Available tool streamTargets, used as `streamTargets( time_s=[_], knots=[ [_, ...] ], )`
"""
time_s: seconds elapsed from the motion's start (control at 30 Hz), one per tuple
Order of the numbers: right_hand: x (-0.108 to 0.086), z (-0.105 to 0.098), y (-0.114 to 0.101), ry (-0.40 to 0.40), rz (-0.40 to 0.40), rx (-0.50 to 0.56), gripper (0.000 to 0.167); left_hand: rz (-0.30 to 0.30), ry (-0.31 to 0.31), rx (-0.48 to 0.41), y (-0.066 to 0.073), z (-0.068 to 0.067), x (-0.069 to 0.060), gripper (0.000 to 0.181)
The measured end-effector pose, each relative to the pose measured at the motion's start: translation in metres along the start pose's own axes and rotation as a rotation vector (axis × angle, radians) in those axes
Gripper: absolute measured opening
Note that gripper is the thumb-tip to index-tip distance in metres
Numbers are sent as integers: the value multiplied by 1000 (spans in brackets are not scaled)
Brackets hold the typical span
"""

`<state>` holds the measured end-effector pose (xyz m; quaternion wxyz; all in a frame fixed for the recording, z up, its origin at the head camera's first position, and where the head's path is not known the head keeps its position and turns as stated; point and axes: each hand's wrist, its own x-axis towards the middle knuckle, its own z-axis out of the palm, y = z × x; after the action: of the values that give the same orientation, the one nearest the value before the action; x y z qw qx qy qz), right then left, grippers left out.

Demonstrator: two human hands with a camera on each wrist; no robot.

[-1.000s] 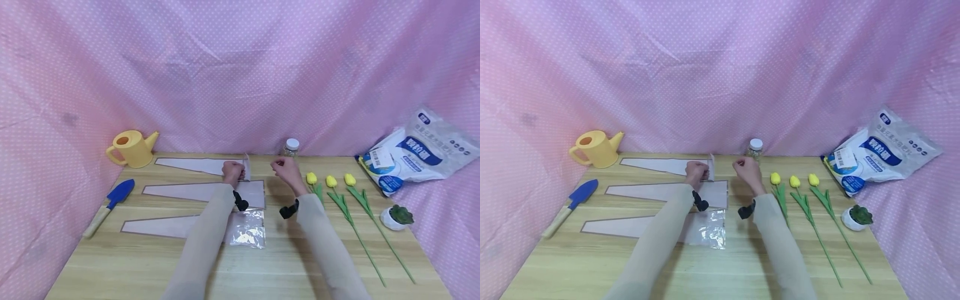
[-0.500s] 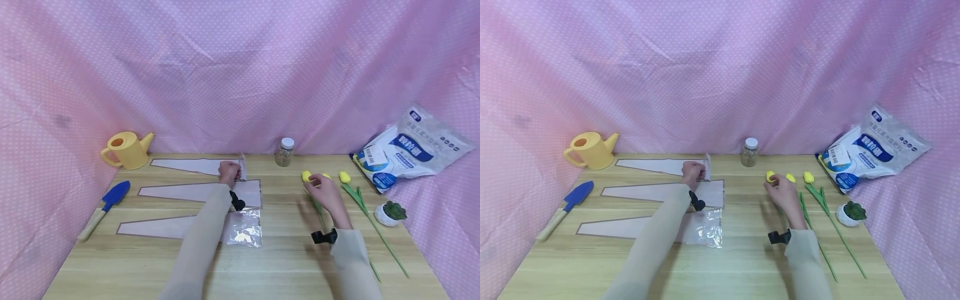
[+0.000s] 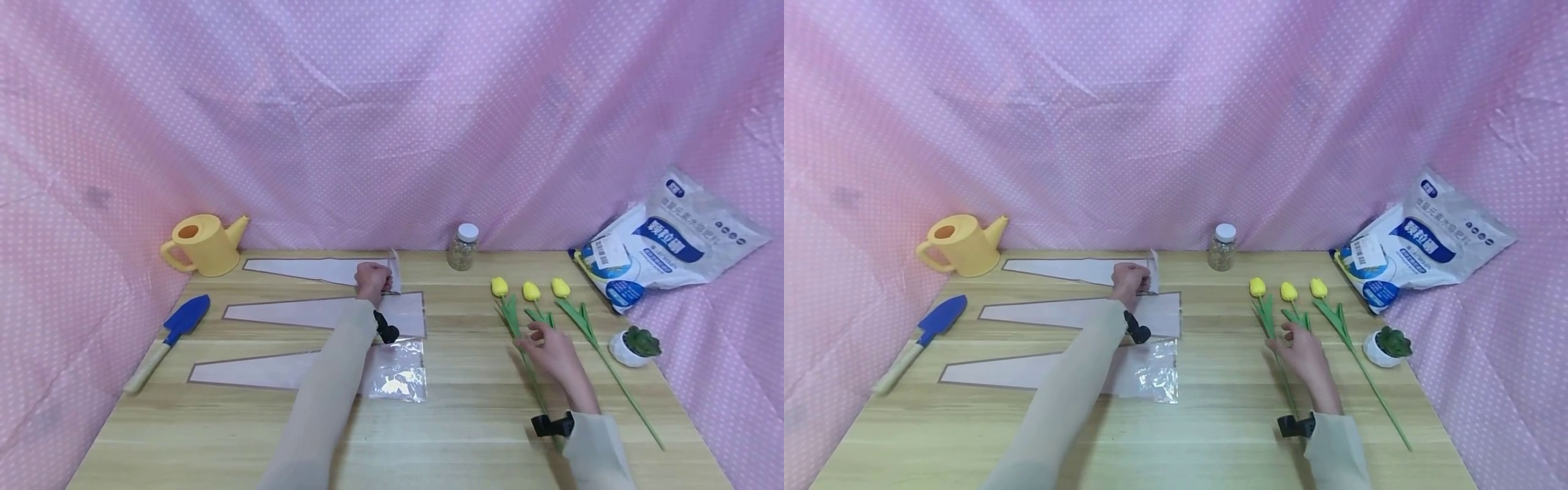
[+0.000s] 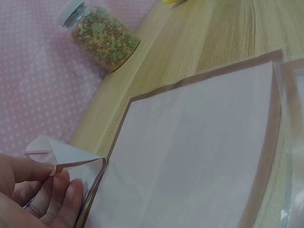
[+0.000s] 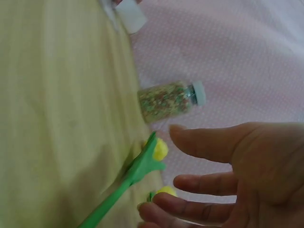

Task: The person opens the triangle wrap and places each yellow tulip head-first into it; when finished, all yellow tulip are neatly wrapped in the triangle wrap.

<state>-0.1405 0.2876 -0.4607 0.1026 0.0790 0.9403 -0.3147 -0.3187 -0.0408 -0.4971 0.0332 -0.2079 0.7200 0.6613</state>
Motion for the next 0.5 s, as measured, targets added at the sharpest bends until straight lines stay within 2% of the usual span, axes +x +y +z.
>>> streamTargets(
  time_s=[0.1, 0.3, 0.5],
  knots=[
    [-5, 4, 6, -38, 39, -15, 65, -1, 4, 4, 0, 0, -1, 13],
    [-12, 8, 11, -81, 43, -67, 64, 9, 7, 2, 0, -1, -3, 14],
    [-21, 16, 16, -46, 8, -129, 54, 17, 1, -2, -1, -1, -3, 13]
  ],
)
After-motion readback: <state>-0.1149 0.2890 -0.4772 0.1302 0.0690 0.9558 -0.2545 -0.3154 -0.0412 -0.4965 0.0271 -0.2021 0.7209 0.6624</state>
